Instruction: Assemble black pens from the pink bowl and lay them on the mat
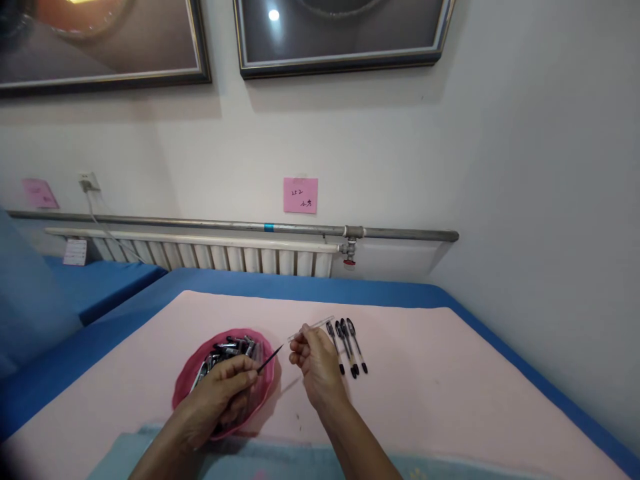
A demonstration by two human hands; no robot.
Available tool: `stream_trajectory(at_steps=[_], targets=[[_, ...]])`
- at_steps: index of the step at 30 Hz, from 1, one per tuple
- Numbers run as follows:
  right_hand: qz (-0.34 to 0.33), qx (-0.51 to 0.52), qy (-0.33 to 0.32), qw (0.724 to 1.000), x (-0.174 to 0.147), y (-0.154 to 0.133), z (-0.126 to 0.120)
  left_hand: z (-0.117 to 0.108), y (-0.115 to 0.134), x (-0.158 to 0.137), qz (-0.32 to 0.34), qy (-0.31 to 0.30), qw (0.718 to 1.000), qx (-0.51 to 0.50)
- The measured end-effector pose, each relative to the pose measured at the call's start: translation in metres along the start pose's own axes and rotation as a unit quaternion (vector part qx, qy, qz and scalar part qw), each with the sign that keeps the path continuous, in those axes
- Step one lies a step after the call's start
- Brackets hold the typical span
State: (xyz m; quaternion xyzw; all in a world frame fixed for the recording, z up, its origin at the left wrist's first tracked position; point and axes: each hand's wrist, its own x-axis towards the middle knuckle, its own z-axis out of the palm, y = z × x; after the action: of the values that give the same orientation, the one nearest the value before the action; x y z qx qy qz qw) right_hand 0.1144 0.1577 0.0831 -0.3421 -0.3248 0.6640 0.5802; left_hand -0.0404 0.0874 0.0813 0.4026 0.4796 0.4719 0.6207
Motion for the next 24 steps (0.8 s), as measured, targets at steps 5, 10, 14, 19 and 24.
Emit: stream_trajectory(at_steps=[5,10,14,19,24], targets=[[0.008,-0.006,-0.016,1.000,-0.004,0.002,0.003,0.002,0.000,0.000,0.004,-0.005,1.000,-0.005],[0.025,-0.043,-0.049,0.998,-0.010,0.006,0.008,0.005,0.003,-0.001,-0.003,0.000,1.000,-0.016],[0.045,-0.079,-0.085,0.992,-0.018,0.015,0.013,0.009,0.006,-0.003,-0.007,0.002,0.999,-0.034],[0.019,-0.091,-0.064,0.994,-0.015,0.012,0.012,0.003,0.008,-0.004,-0.012,0.018,0.999,-0.029],[-0.007,-0.118,-0.040,0.992,-0.015,0.003,0.008,-0.014,0.014,0.000,0.056,0.083,0.987,-0.125]])
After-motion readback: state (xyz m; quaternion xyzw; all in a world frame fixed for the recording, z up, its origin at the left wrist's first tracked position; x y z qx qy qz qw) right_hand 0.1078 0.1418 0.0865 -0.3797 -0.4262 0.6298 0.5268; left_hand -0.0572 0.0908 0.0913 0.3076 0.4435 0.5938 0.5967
